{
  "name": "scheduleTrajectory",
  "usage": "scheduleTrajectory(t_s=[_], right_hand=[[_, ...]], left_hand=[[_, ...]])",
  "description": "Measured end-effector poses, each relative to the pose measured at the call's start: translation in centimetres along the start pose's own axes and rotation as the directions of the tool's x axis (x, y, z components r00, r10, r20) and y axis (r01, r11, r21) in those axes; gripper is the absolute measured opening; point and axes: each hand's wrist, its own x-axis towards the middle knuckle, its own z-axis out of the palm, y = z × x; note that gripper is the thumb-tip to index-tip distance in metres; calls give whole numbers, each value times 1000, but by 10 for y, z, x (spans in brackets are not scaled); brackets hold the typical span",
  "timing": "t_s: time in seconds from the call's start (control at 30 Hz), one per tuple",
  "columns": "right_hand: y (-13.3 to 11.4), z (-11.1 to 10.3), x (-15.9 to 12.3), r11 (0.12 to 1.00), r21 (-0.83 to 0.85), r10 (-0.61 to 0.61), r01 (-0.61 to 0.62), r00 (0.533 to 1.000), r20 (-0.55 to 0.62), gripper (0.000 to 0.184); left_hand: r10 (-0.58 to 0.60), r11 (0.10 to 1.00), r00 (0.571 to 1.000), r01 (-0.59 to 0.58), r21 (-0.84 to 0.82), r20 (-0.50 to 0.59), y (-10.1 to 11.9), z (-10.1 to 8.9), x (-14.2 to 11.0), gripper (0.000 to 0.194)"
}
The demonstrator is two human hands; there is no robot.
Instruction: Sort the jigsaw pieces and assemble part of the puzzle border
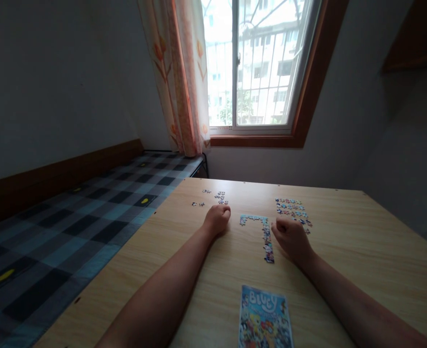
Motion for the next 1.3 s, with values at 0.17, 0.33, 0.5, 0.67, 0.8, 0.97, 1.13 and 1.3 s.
scheduleTrajectory(t_s=[0.17,0.33,0.5,0.67,0.8,0.97,1.13,1.3], right_hand=[[0,1,-1,1000,-18,13,-13,1000,-5,36],[2,3,-2,1000,-21,9,-9,1000,4,37],[2,5,-1,1000,-13,5,-5,1000,1,36],[2,6,0,1000,-7,13,-13,1000,2,36],[2,7,0,1000,0,27,-27,1000,8,35],[2,9,0,1000,9,20,-21,1000,16,35],[1,9,0,1000,4,12,-12,1000,25,35],[0,8,0,1000,-4,17,-17,999,34,35]], left_hand=[[-20,998,999,18,58,33,-1,2,2,26],[-66,992,996,59,113,63,-4,0,5,28],[-154,971,986,140,195,60,0,4,11,30],[-234,952,964,200,233,127,-2,3,35,27],[-281,948,933,233,218,223,-11,-5,57,19],[-284,950,932,243,194,225,-17,-9,62,16],[-307,926,952,300,229,-6,-16,-8,58,30],[-220,899,944,294,324,-246,-27,-1,59,35]])
